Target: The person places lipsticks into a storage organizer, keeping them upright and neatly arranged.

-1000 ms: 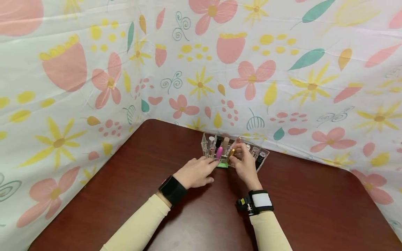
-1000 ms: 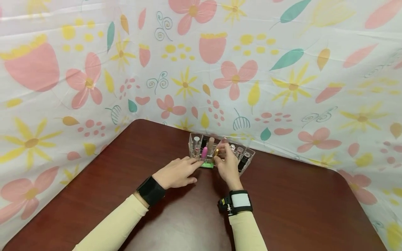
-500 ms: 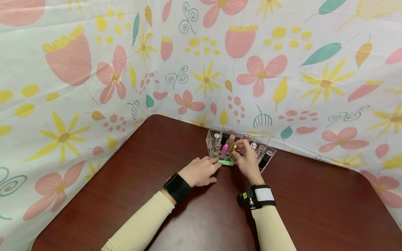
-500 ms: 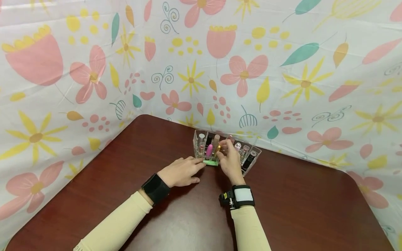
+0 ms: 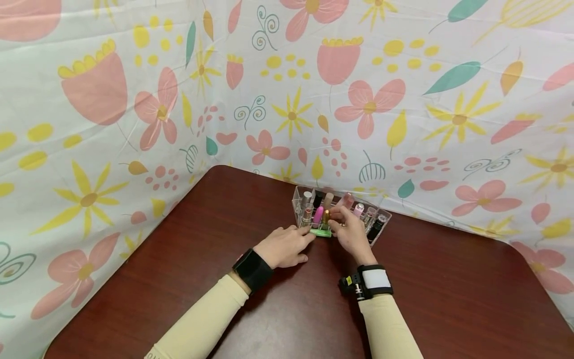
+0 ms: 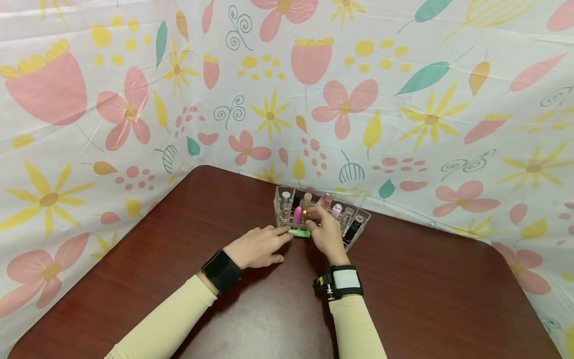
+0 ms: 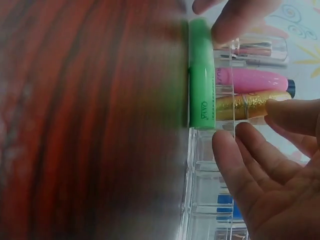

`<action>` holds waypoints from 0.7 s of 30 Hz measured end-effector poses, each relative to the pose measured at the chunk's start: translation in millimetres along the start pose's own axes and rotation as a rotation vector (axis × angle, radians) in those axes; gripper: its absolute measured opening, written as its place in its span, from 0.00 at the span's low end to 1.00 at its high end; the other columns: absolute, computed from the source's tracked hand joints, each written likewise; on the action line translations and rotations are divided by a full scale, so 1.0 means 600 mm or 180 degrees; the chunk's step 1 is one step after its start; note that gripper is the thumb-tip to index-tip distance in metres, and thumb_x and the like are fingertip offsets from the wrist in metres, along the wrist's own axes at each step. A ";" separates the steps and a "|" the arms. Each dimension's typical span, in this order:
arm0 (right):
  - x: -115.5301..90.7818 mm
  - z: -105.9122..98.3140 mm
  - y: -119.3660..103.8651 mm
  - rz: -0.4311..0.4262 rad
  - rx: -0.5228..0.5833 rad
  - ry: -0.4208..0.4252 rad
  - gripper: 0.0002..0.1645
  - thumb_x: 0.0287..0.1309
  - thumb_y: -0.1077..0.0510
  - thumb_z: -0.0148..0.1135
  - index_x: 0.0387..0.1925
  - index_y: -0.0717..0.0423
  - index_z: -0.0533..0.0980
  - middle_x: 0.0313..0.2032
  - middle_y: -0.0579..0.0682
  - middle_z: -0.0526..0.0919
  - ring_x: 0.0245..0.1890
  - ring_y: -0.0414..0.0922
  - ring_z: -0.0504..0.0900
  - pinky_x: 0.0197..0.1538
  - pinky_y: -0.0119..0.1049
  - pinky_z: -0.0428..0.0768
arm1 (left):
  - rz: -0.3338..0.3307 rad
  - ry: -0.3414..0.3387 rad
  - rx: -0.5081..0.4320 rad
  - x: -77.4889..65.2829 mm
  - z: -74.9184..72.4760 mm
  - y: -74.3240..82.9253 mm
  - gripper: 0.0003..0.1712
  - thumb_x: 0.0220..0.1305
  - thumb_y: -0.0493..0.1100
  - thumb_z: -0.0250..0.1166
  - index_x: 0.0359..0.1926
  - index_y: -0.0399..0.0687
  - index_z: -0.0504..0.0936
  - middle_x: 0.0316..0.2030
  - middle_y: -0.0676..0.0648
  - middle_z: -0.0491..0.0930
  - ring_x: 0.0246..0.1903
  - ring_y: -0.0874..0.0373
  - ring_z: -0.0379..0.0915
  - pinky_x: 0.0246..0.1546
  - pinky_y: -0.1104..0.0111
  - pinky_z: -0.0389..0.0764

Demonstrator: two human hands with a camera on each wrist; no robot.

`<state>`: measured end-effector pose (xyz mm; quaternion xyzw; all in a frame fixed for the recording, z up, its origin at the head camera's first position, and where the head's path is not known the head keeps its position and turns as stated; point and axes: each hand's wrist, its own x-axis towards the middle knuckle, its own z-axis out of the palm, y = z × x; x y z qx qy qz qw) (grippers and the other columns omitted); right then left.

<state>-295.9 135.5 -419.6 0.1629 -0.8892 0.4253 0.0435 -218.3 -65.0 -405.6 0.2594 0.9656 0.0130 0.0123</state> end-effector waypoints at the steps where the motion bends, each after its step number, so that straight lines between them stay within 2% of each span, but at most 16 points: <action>1: 0.000 -0.001 0.000 0.0007 -0.0027 -0.0011 0.14 0.70 0.63 0.60 0.55 0.57 0.77 0.50 0.63 0.85 0.42 0.54 0.87 0.36 0.37 0.86 | 0.0004 0.0002 0.0001 0.000 0.000 0.000 0.33 0.69 0.58 0.65 0.70 0.57 0.71 0.74 0.47 0.67 0.61 0.50 0.76 0.54 0.55 0.82; 7: -0.005 -0.009 -0.003 0.0139 -0.0019 -0.0060 0.17 0.70 0.63 0.60 0.58 0.58 0.76 0.51 0.63 0.85 0.42 0.55 0.87 0.36 0.36 0.86 | 0.0030 0.0020 0.0024 0.001 0.000 0.002 0.32 0.69 0.58 0.66 0.69 0.57 0.72 0.74 0.47 0.68 0.59 0.50 0.77 0.51 0.56 0.83; 15: -0.012 -0.023 -0.006 0.0196 -0.0071 -0.0076 0.23 0.71 0.61 0.59 0.65 0.57 0.73 0.52 0.63 0.85 0.34 0.54 0.86 0.34 0.33 0.82 | 0.0056 0.0005 0.0014 0.001 0.002 0.003 0.31 0.69 0.58 0.65 0.68 0.56 0.73 0.74 0.46 0.67 0.58 0.50 0.77 0.50 0.56 0.83; 21: -0.014 -0.031 -0.013 0.0092 -0.0111 -0.0064 0.22 0.72 0.61 0.57 0.65 0.57 0.74 0.52 0.62 0.85 0.43 0.55 0.86 0.40 0.37 0.81 | 0.0006 -0.0065 -0.0018 0.001 0.000 0.000 0.30 0.69 0.58 0.65 0.69 0.57 0.73 0.75 0.47 0.65 0.60 0.50 0.76 0.52 0.55 0.83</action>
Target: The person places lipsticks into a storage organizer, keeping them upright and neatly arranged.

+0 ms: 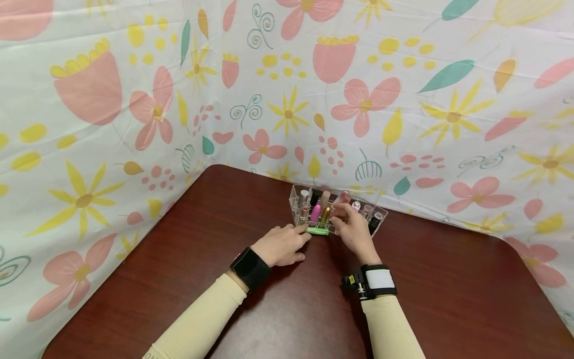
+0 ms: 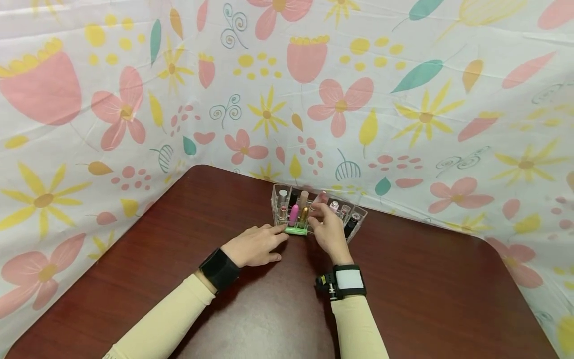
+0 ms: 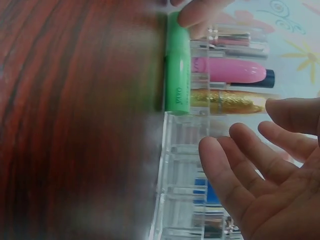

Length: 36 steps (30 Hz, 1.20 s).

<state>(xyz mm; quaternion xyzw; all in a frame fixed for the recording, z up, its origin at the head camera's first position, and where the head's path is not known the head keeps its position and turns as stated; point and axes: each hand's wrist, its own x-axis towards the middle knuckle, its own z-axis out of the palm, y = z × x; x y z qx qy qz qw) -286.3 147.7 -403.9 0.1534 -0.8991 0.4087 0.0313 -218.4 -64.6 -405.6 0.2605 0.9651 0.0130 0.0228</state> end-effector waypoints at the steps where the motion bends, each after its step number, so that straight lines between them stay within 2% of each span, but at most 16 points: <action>1: -0.001 -0.002 -0.001 -0.0019 -0.0009 0.0008 0.21 0.72 0.61 0.57 0.64 0.57 0.74 0.52 0.62 0.85 0.45 0.55 0.86 0.41 0.38 0.81 | -0.0006 -0.0007 -0.0003 0.000 0.000 0.000 0.31 0.69 0.58 0.65 0.69 0.57 0.73 0.76 0.47 0.65 0.60 0.49 0.75 0.52 0.55 0.83; 4: -0.005 -0.008 -0.005 -0.0063 -0.0029 0.0026 0.19 0.72 0.61 0.57 0.62 0.57 0.76 0.52 0.61 0.85 0.46 0.54 0.86 0.43 0.39 0.80 | -0.0004 -0.0017 -0.0027 0.000 0.000 0.000 0.31 0.70 0.58 0.64 0.69 0.56 0.73 0.76 0.47 0.64 0.61 0.49 0.75 0.53 0.54 0.82; 12: -0.023 -0.029 -0.010 -0.0086 -0.0171 -0.0095 0.15 0.72 0.57 0.59 0.55 0.57 0.80 0.47 0.58 0.87 0.39 0.53 0.87 0.37 0.37 0.80 | 0.0050 0.0008 -0.0111 -0.001 -0.003 0.000 0.30 0.70 0.57 0.64 0.69 0.56 0.74 0.74 0.45 0.67 0.63 0.47 0.74 0.55 0.52 0.82; 18: -0.037 -0.043 -0.017 -0.0032 -0.0195 -0.0296 0.15 0.71 0.55 0.59 0.52 0.58 0.81 0.43 0.56 0.87 0.35 0.52 0.87 0.35 0.38 0.80 | 0.0117 0.0181 -0.0179 -0.002 -0.011 0.000 0.25 0.70 0.55 0.64 0.64 0.54 0.77 0.64 0.46 0.75 0.60 0.50 0.75 0.52 0.53 0.82; 22: -0.045 -0.041 -0.013 0.0031 -0.0350 -0.0428 0.13 0.70 0.56 0.60 0.50 0.59 0.81 0.43 0.55 0.88 0.33 0.49 0.87 0.36 0.39 0.80 | 0.0169 0.0350 -0.0219 -0.001 -0.006 0.003 0.21 0.70 0.54 0.65 0.59 0.53 0.80 0.58 0.46 0.75 0.56 0.52 0.76 0.46 0.57 0.83; 26: -0.046 -0.029 -0.007 -0.0089 -0.0727 -0.0664 0.15 0.68 0.57 0.62 0.53 0.58 0.81 0.48 0.57 0.87 0.44 0.52 0.87 0.46 0.48 0.83 | 0.0153 0.0409 -0.0201 -0.001 0.002 0.003 0.22 0.70 0.53 0.66 0.61 0.52 0.79 0.62 0.45 0.74 0.59 0.51 0.75 0.47 0.56 0.84; 30: -0.048 -0.020 -0.007 -0.0205 -0.0954 -0.0980 0.21 0.67 0.59 0.63 0.60 0.59 0.78 0.57 0.59 0.84 0.60 0.58 0.81 0.60 0.56 0.78 | 0.0163 0.0330 -0.0192 0.000 0.007 0.005 0.27 0.70 0.53 0.66 0.66 0.51 0.75 0.67 0.45 0.73 0.64 0.49 0.73 0.52 0.53 0.83; 32: -0.048 -0.019 -0.009 -0.0205 -0.0977 -0.1068 0.23 0.67 0.59 0.64 0.61 0.58 0.78 0.57 0.60 0.84 0.60 0.58 0.80 0.61 0.56 0.78 | 0.0171 0.0352 -0.0173 -0.001 0.007 0.005 0.27 0.69 0.53 0.66 0.65 0.51 0.76 0.65 0.45 0.74 0.62 0.49 0.74 0.51 0.53 0.83; 36: -0.047 -0.019 -0.014 -0.0203 -0.1005 -0.1067 0.19 0.66 0.60 0.64 0.58 0.55 0.79 0.50 0.57 0.87 0.54 0.54 0.84 0.56 0.54 0.80 | 0.0137 0.0476 -0.0115 0.000 0.003 0.005 0.23 0.69 0.53 0.67 0.61 0.52 0.78 0.59 0.45 0.74 0.56 0.51 0.75 0.45 0.57 0.84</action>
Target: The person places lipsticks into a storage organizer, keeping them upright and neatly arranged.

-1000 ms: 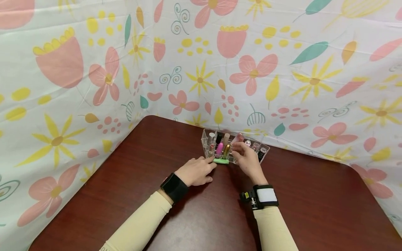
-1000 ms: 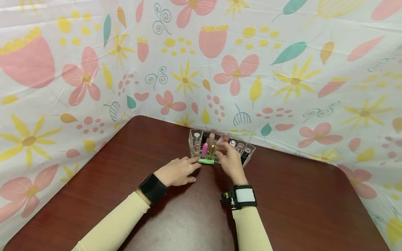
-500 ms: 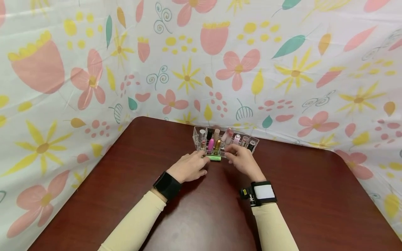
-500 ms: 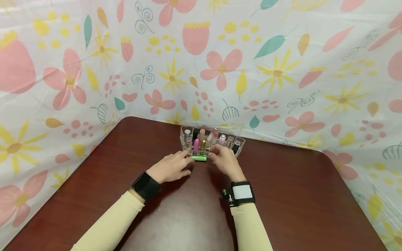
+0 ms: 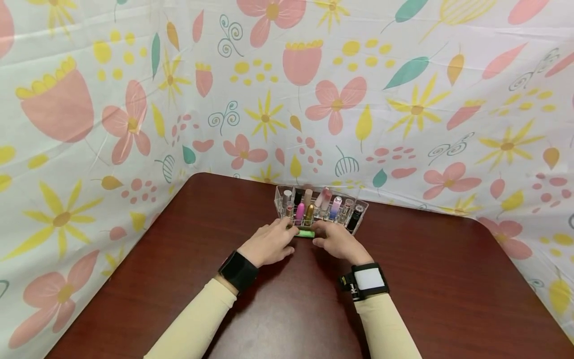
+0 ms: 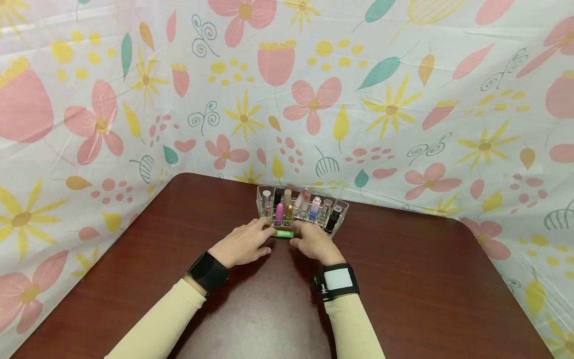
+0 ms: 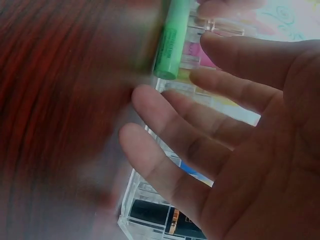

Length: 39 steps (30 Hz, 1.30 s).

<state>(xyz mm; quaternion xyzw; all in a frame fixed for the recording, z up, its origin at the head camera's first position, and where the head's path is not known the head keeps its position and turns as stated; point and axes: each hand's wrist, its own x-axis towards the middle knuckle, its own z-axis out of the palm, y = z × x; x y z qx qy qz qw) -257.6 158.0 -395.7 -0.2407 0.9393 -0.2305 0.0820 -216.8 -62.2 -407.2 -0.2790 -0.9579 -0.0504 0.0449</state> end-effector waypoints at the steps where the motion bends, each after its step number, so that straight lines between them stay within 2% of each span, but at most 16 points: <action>1: 0.001 0.001 -0.001 -0.0004 -0.0002 0.0002 0.18 0.65 0.60 0.65 0.57 0.54 0.80 0.48 0.56 0.88 0.52 0.53 0.85 0.55 0.53 0.81 | -0.0008 0.0032 0.0009 -0.001 -0.001 0.000 0.23 0.68 0.53 0.67 0.60 0.52 0.78 0.58 0.45 0.74 0.55 0.51 0.75 0.43 0.58 0.84; 6: 0.006 0.018 0.000 -0.0135 -0.0289 0.0050 0.08 0.62 0.59 0.68 0.44 0.50 0.82 0.40 0.49 0.86 0.41 0.47 0.83 0.45 0.47 0.80 | 0.0014 0.0009 -0.0003 -0.006 0.006 0.003 0.24 0.68 0.51 0.68 0.62 0.53 0.77 0.57 0.47 0.77 0.54 0.52 0.77 0.43 0.58 0.84; 9: 0.005 0.026 -0.004 -0.0107 -0.0444 0.0045 0.02 0.62 0.57 0.69 0.36 0.48 0.82 0.39 0.49 0.81 0.35 0.45 0.77 0.38 0.42 0.76 | 0.0098 0.0039 -0.0007 -0.008 0.009 0.004 0.20 0.67 0.48 0.69 0.57 0.52 0.78 0.51 0.48 0.80 0.48 0.54 0.79 0.37 0.61 0.83; 13: 0.000 0.026 -0.013 -0.0042 -0.0438 -0.0012 0.04 0.59 0.58 0.71 0.32 0.48 0.81 0.38 0.50 0.76 0.31 0.44 0.72 0.33 0.38 0.72 | 0.0200 0.0145 0.0014 -0.009 0.007 0.006 0.15 0.65 0.44 0.70 0.50 0.51 0.77 0.42 0.49 0.80 0.39 0.57 0.78 0.29 0.66 0.79; 20: 0.002 0.031 -0.016 -0.0237 -0.0288 -0.0187 0.07 0.54 0.63 0.72 0.29 0.51 0.79 0.27 0.46 0.78 0.27 0.42 0.72 0.33 0.35 0.71 | 0.0229 0.0288 0.0051 -0.014 0.016 0.011 0.12 0.63 0.40 0.71 0.43 0.51 0.75 0.38 0.50 0.79 0.40 0.57 0.79 0.31 0.66 0.82; 24: 0.002 0.030 -0.012 -0.0281 -0.0182 -0.0323 0.07 0.55 0.62 0.71 0.31 0.51 0.79 0.25 0.44 0.78 0.25 0.41 0.72 0.31 0.35 0.71 | 0.0273 0.0223 0.0004 -0.013 0.012 0.013 0.10 0.64 0.40 0.70 0.41 0.51 0.76 0.37 0.51 0.79 0.38 0.59 0.79 0.31 0.68 0.81; 28: -0.006 0.012 -0.007 -0.0395 -0.0092 -0.0404 0.05 0.60 0.59 0.69 0.32 0.49 0.79 0.26 0.43 0.79 0.26 0.39 0.73 0.33 0.34 0.72 | 0.0289 0.0126 -0.0074 -0.007 -0.012 0.012 0.08 0.66 0.41 0.69 0.43 0.53 0.78 0.37 0.53 0.79 0.35 0.62 0.78 0.30 0.71 0.79; 30: -0.013 -0.007 -0.008 -0.0491 0.0047 -0.0414 0.03 0.63 0.58 0.67 0.33 0.50 0.80 0.25 0.44 0.80 0.25 0.39 0.74 0.31 0.33 0.74 | 0.0306 0.0219 -0.0086 -0.005 -0.030 0.011 0.06 0.68 0.42 0.67 0.44 0.54 0.79 0.38 0.54 0.80 0.34 0.63 0.78 0.29 0.71 0.78; 34: -0.035 -0.055 -0.020 -0.0580 0.0359 -0.0305 0.03 0.68 0.55 0.63 0.38 0.48 0.81 0.25 0.47 0.81 0.23 0.40 0.76 0.29 0.34 0.75 | 0.0397 0.0670 -0.0110 -0.012 -0.071 0.010 0.05 0.71 0.45 0.65 0.46 0.55 0.80 0.38 0.54 0.80 0.31 0.64 0.77 0.28 0.73 0.78; 39: -0.076 -0.116 -0.052 -0.0690 0.0482 0.0129 0.03 0.69 0.52 0.63 0.42 0.42 0.81 0.30 0.45 0.82 0.27 0.41 0.78 0.33 0.35 0.77 | 0.0648 0.1313 -0.0087 -0.032 -0.133 0.022 0.08 0.70 0.45 0.66 0.48 0.53 0.81 0.39 0.54 0.80 0.33 0.63 0.75 0.32 0.74 0.80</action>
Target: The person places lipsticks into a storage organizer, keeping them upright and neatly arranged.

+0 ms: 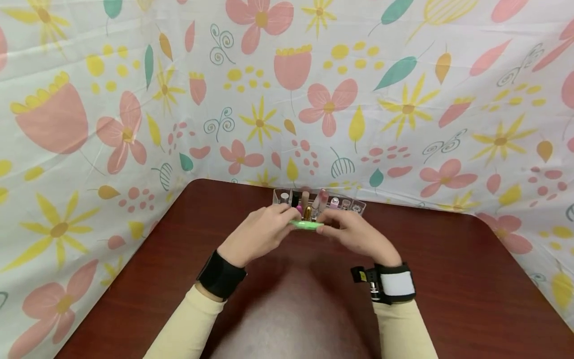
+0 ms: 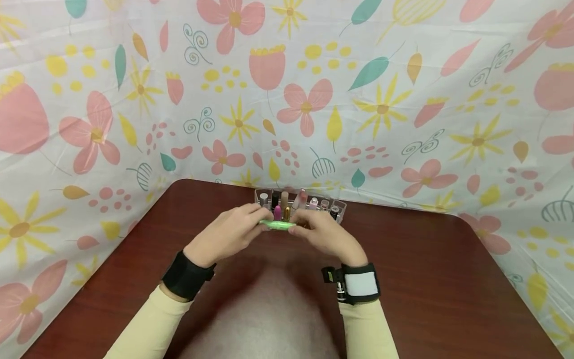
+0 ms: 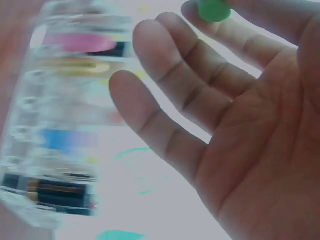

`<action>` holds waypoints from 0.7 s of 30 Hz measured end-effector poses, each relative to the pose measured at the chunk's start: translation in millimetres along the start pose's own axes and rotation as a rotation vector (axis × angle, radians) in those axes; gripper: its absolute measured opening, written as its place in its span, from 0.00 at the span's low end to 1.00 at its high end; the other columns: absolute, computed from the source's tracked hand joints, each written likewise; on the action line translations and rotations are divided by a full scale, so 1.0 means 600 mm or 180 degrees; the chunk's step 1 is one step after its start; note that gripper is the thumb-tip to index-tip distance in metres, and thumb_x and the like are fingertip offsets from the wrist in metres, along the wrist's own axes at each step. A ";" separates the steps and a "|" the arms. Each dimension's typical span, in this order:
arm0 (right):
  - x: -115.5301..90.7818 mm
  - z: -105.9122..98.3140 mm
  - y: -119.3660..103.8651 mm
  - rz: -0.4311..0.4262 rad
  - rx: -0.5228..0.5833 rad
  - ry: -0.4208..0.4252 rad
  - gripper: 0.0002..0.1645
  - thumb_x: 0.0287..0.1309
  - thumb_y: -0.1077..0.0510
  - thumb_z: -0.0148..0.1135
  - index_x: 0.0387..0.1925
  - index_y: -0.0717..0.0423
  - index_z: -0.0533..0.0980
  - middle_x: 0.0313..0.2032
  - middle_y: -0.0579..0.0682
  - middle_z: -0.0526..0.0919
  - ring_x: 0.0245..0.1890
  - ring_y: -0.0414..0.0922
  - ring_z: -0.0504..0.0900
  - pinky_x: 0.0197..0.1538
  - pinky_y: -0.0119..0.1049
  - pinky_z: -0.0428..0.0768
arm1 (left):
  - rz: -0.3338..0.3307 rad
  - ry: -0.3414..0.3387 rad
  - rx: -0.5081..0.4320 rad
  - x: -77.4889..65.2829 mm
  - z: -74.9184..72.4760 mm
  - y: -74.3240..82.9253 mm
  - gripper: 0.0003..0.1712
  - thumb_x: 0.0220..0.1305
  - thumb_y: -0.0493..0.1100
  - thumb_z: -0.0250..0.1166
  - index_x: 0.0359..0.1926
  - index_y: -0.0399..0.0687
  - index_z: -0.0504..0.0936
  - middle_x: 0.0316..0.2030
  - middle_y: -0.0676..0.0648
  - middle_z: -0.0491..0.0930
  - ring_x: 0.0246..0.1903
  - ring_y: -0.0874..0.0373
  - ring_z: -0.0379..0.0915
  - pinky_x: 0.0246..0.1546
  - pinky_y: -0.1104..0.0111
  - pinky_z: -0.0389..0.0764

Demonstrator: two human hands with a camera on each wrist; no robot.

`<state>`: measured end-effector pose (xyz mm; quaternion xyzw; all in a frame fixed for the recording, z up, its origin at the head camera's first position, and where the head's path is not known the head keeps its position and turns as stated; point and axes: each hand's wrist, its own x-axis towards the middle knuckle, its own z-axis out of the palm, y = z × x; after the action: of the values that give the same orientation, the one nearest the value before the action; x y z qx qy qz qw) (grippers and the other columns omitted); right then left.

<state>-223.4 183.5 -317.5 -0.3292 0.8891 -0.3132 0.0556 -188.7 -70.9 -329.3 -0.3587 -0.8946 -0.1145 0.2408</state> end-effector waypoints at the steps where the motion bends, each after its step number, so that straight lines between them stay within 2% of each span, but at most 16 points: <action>1: -0.007 -0.009 -0.010 -0.0047 -0.0004 0.0084 0.03 0.69 0.52 0.63 0.42 0.41 0.81 0.31 0.44 0.82 0.26 0.41 0.77 0.33 0.35 0.77 | 0.0062 0.0098 0.0037 0.001 -0.012 0.004 0.09 0.70 0.45 0.66 0.49 0.52 0.81 0.40 0.54 0.80 0.34 0.63 0.76 0.33 0.74 0.80; 4: -0.029 -0.034 -0.042 -0.0244 -0.0015 0.0320 0.03 0.68 0.53 0.64 0.43 0.42 0.81 0.31 0.43 0.82 0.25 0.39 0.77 0.31 0.34 0.78 | 0.0211 0.0350 0.0185 0.005 -0.045 0.019 0.11 0.69 0.44 0.67 0.51 0.51 0.81 0.41 0.53 0.80 0.36 0.61 0.76 0.37 0.73 0.80; 8: -0.058 -0.057 -0.077 -0.0537 -0.0056 0.0653 0.04 0.69 0.55 0.63 0.41 0.41 0.81 0.27 0.41 0.79 0.20 0.36 0.72 0.27 0.31 0.75 | 0.0323 0.0634 0.0359 0.007 -0.082 0.042 0.12 0.71 0.44 0.65 0.53 0.50 0.82 0.43 0.52 0.80 0.38 0.60 0.76 0.40 0.72 0.79; 13: -0.083 -0.066 -0.110 -0.0822 -0.0144 0.1036 0.11 0.68 0.61 0.64 0.38 0.37 0.82 0.27 0.35 0.78 0.21 0.33 0.70 0.27 0.27 0.71 | 0.0417 0.0882 0.0349 0.005 -0.110 0.064 0.16 0.71 0.50 0.66 0.54 0.48 0.82 0.42 0.53 0.81 0.37 0.60 0.76 0.38 0.72 0.78; 16: -0.092 -0.068 -0.126 -0.0958 -0.0167 0.1118 0.13 0.66 0.64 0.64 0.38 0.38 0.82 0.28 0.34 0.80 0.25 0.32 0.73 0.30 0.26 0.72 | 0.0480 0.0977 0.0367 0.004 -0.122 0.073 0.18 0.69 0.52 0.67 0.54 0.47 0.82 0.40 0.53 0.81 0.36 0.60 0.75 0.38 0.72 0.77; 21: -0.105 -0.071 -0.146 -0.1104 -0.0153 0.1112 0.17 0.62 0.67 0.67 0.42 0.39 0.82 0.33 0.33 0.82 0.31 0.30 0.78 0.34 0.24 0.76 | 0.0508 0.1073 0.0378 0.001 -0.136 0.079 0.14 0.71 0.49 0.65 0.52 0.48 0.82 0.41 0.54 0.82 0.38 0.60 0.77 0.40 0.71 0.77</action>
<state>-139.2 193.6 -238.2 -0.4189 0.8226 -0.3490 -0.1614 -127.5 -67.2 -257.4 -0.3893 -0.8155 -0.1006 0.4163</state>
